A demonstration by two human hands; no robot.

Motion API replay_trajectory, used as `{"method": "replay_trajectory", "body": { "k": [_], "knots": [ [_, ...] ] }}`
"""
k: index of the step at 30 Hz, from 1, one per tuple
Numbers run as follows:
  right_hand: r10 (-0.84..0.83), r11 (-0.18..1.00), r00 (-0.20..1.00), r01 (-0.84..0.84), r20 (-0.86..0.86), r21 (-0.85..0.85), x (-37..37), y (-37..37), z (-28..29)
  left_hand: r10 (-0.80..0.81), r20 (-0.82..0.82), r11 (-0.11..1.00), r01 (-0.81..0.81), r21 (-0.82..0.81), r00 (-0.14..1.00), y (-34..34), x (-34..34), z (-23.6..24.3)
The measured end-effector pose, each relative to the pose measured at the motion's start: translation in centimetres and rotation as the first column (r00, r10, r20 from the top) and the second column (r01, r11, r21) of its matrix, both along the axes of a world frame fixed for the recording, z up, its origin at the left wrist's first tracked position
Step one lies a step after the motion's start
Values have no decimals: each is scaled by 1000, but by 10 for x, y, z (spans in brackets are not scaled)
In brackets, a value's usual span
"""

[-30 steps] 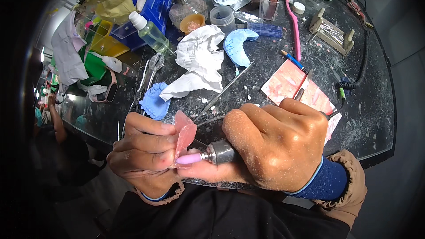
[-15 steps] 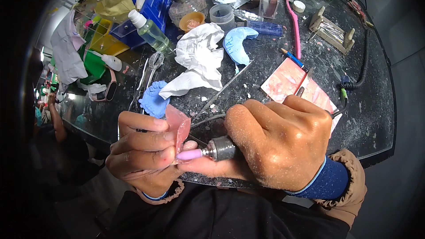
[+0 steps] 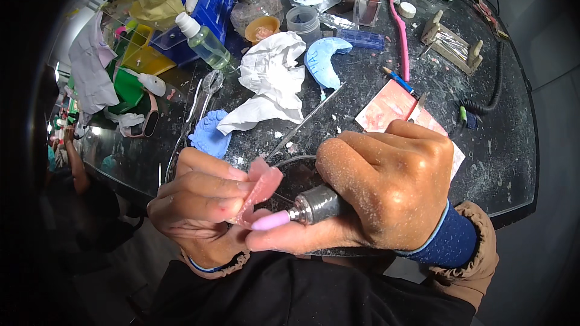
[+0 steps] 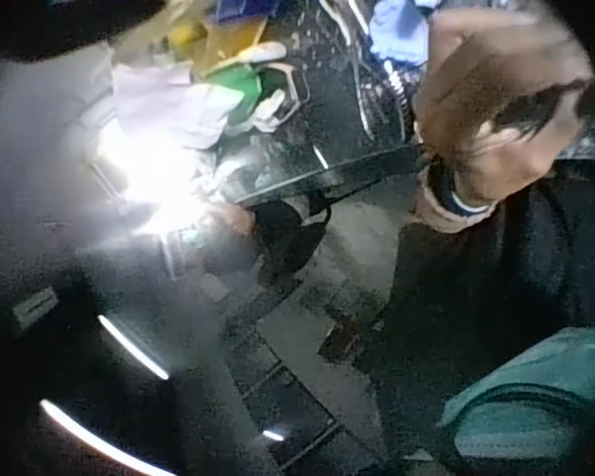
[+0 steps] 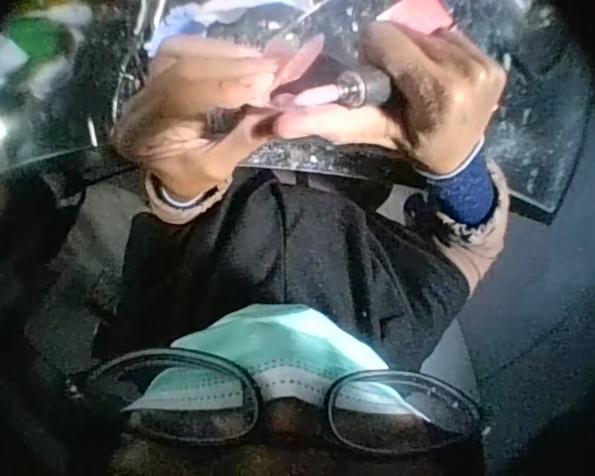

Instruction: The person grinds a dental prosthesis using a rotary tool, changes the attachment bit on the tool, and polishes the prosthesis further. They fit the prosthesis onto a dental mold before buffing it again with the rotary tool.

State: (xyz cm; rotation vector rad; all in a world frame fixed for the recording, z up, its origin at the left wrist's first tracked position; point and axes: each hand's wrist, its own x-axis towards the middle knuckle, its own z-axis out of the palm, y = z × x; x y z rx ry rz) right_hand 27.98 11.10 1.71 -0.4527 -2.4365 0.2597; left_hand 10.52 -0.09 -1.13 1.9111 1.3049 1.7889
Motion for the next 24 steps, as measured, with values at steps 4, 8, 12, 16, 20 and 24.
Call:
{"method": "replay_trajectory", "body": {
  "k": [4, 8, 12, 16, 20, 24],
  "knots": [
    [46, 999, 998, -45, 32, -24, -2, 1, -1, -84, 48, 992, 88, -91, 995, -1, -1, 5],
    [59, 998, 997, -58, 55, -27, -3, 1, -2, -13, -180, 1000, 16, 16, 984, 5, -5, 2],
    [87, 994, 996, -85, 22, -67, -6, 1, -5, 0, -189, 1000, 2, 12, 982, 6, -5, 1],
    [112, 991, 994, -112, -7, -80, -6, 1, -5, 12, -177, 1000, -9, 19, 984, 5, -3, 1],
    [154, 986, 988, -155, -21, -60, -4, 3, -6, -6, -160, 1000, 5, -8, 987, 4, -2, 3],
    [156, 987, 987, -157, -36, -31, -6, 4, -7, -35, -157, 999, 34, -7, 987, 5, -4, 4]
  ]
}}
